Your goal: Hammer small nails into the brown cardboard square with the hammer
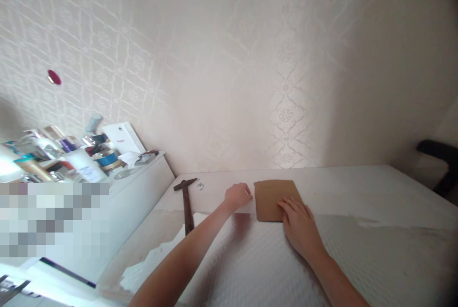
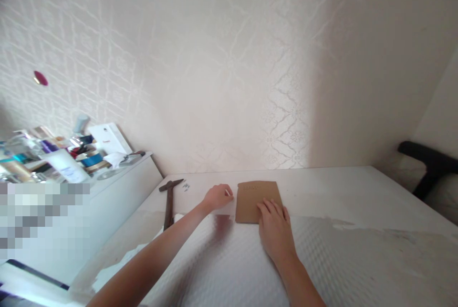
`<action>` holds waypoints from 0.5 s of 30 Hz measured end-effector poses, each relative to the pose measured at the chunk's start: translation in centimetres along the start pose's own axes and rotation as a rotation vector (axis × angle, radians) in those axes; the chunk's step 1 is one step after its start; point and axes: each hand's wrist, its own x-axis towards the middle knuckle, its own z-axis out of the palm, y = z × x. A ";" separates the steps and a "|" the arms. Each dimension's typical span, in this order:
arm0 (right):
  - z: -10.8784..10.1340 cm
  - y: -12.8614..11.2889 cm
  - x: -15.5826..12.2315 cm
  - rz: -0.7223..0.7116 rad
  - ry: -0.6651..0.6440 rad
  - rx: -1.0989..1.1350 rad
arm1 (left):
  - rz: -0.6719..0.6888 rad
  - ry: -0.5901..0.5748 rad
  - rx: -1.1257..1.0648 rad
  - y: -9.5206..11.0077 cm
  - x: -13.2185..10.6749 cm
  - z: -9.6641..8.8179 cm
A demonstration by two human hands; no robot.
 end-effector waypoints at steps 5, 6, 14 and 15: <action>0.1 -0.1 0.0 0.004 0.021 0.015 | -0.163 0.083 0.176 -3.8 -1.9 -1.1; 0.1 -0.2 0.0 0.003 0.022 0.019 | -0.199 0.107 0.229 -4.8 -2.6 -1.4; 0.5 0.0 0.2 0.004 0.038 0.052 | -0.527 0.121 0.350 -11.9 -7.6 -1.3; 0.5 0.0 0.2 0.004 0.041 0.054 | -0.544 0.120 0.330 -12.5 -7.9 -1.1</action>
